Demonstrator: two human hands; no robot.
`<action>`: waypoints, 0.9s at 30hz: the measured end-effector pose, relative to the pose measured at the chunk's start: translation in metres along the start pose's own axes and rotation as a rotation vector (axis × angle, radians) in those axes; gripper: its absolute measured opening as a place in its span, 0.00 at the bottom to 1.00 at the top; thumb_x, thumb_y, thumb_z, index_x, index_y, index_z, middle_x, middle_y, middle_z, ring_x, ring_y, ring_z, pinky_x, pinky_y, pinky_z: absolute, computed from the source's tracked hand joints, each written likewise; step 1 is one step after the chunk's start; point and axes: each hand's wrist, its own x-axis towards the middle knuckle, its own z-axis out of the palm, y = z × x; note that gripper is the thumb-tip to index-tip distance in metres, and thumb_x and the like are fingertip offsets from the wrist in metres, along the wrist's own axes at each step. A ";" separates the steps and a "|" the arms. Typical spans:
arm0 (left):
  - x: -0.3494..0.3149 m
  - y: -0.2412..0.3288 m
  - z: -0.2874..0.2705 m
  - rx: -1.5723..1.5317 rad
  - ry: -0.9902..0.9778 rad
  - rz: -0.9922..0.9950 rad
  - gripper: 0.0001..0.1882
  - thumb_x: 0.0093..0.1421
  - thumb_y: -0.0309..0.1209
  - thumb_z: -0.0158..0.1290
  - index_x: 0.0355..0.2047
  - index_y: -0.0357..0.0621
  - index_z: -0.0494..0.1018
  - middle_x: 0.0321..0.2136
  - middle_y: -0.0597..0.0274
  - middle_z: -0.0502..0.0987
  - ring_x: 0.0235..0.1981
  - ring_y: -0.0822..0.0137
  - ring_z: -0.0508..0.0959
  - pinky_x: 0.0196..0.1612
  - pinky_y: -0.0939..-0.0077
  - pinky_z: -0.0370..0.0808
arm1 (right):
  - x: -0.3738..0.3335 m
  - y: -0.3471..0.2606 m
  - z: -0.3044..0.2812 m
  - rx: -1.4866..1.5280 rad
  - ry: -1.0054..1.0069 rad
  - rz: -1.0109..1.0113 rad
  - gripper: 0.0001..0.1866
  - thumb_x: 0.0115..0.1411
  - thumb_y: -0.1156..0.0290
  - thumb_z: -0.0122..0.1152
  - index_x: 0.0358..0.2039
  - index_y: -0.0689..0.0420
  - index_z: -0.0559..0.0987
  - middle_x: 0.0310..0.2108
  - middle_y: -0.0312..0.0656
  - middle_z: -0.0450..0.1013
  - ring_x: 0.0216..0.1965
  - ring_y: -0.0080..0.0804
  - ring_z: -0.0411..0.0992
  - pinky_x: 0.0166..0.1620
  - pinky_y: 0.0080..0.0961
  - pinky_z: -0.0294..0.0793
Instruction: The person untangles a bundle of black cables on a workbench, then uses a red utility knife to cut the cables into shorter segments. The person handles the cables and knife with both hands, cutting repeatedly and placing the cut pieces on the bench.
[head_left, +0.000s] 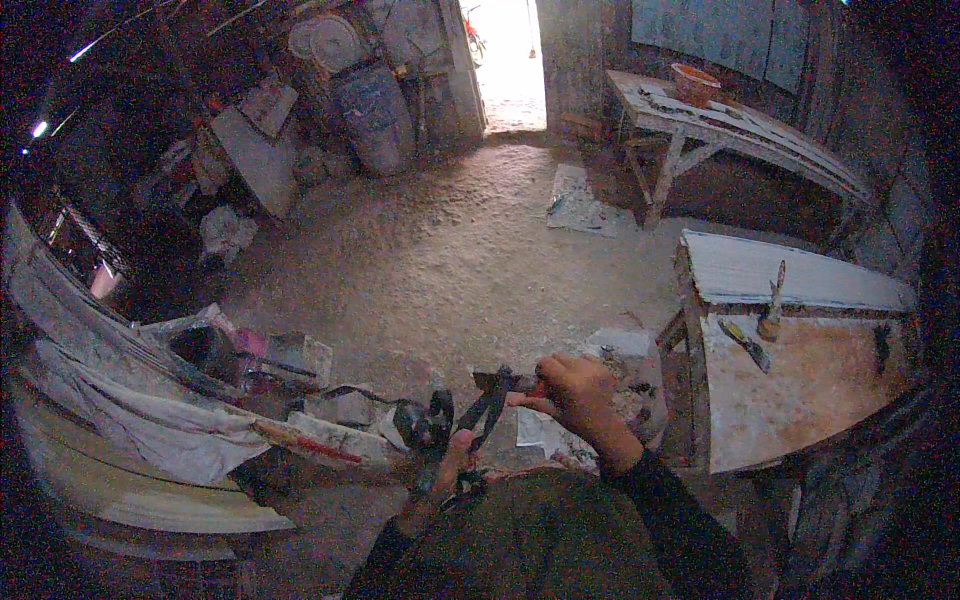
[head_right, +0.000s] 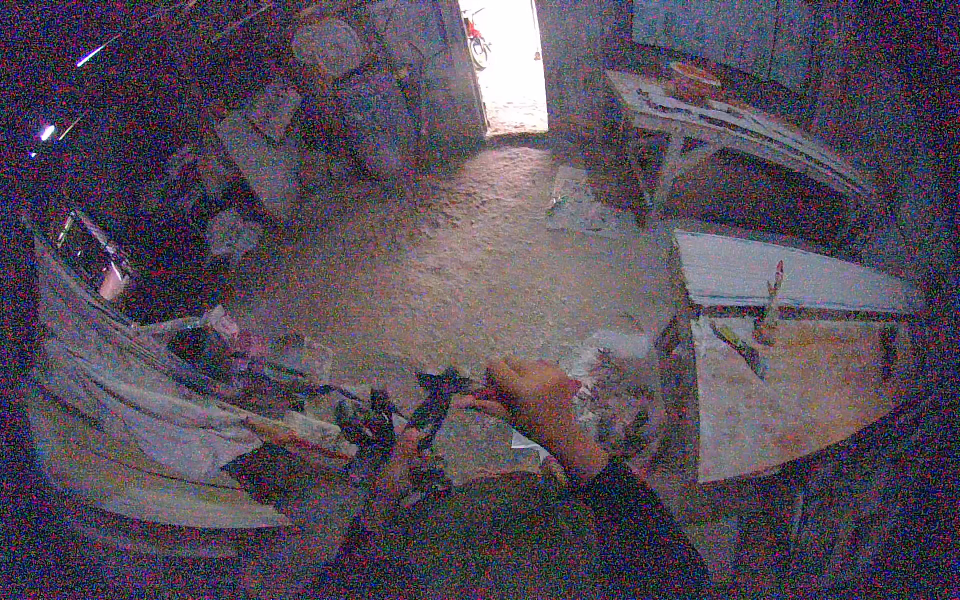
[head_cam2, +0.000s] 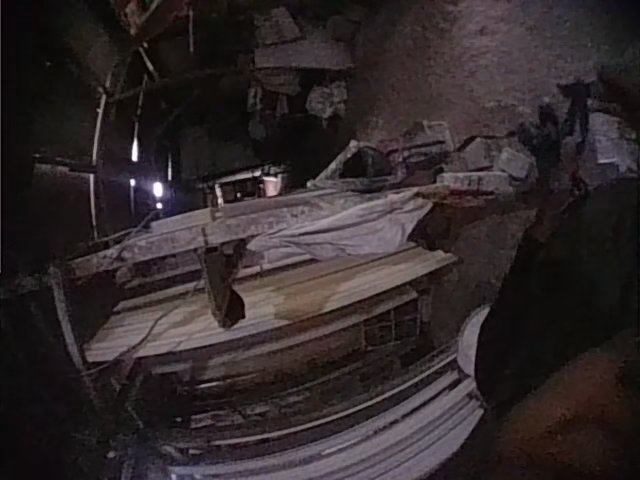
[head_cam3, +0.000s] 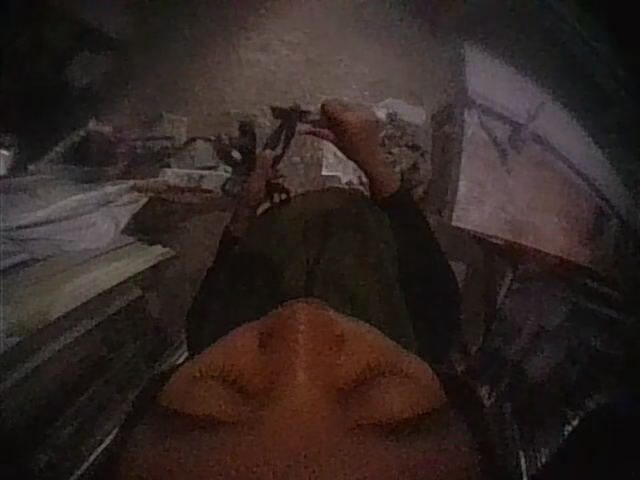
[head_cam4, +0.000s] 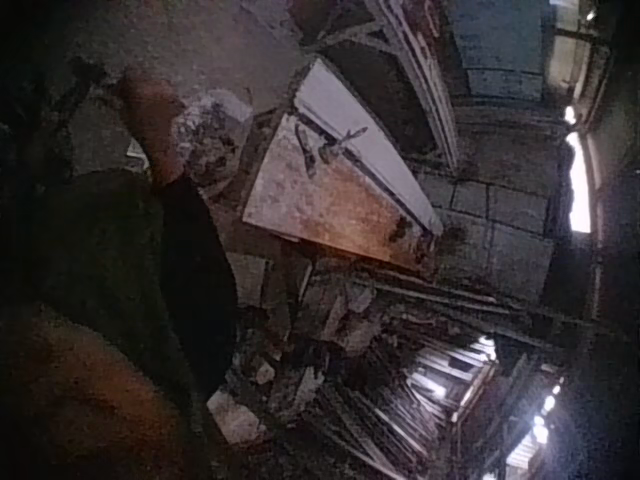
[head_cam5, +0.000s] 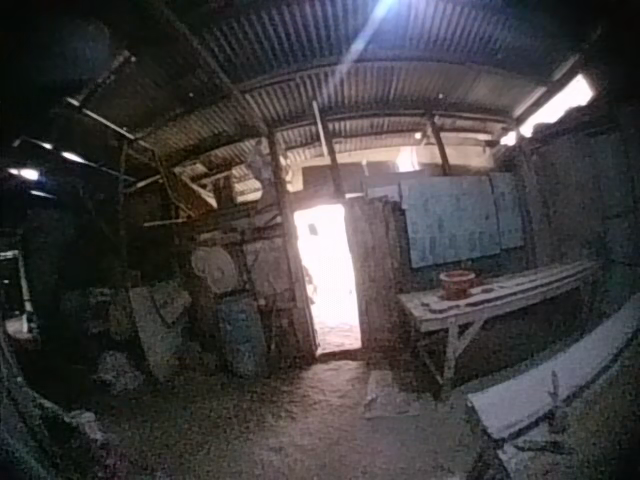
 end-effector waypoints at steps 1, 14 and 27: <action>-0.001 -0.001 0.001 -0.017 0.017 -0.013 0.19 0.59 0.51 0.39 0.35 0.49 0.66 0.23 0.73 0.66 0.22 0.78 0.64 0.24 0.85 0.60 | 0.000 0.001 -0.001 -0.045 0.018 -0.023 0.22 0.37 0.48 0.65 0.16 0.52 0.68 0.13 0.34 0.67 0.17 0.33 0.69 0.22 0.29 0.65; -0.036 0.051 0.028 0.170 -0.006 0.038 0.19 0.59 0.50 0.40 0.32 0.47 0.66 0.23 0.73 0.65 0.22 0.79 0.63 0.24 0.85 0.60 | -0.011 0.004 -0.003 -0.110 0.101 -0.082 0.23 0.37 0.48 0.65 0.18 0.52 0.67 0.14 0.35 0.62 0.16 0.33 0.66 0.21 0.30 0.61; -0.035 0.084 -0.004 -0.001 0.130 0.299 0.18 0.55 0.47 0.45 0.31 0.44 0.70 0.22 0.72 0.68 0.21 0.80 0.64 0.22 0.85 0.60 | -0.064 0.141 -0.065 0.013 0.137 0.867 0.23 0.52 0.50 0.54 0.36 0.58 0.70 0.25 0.46 0.71 0.27 0.38 0.70 0.31 0.31 0.67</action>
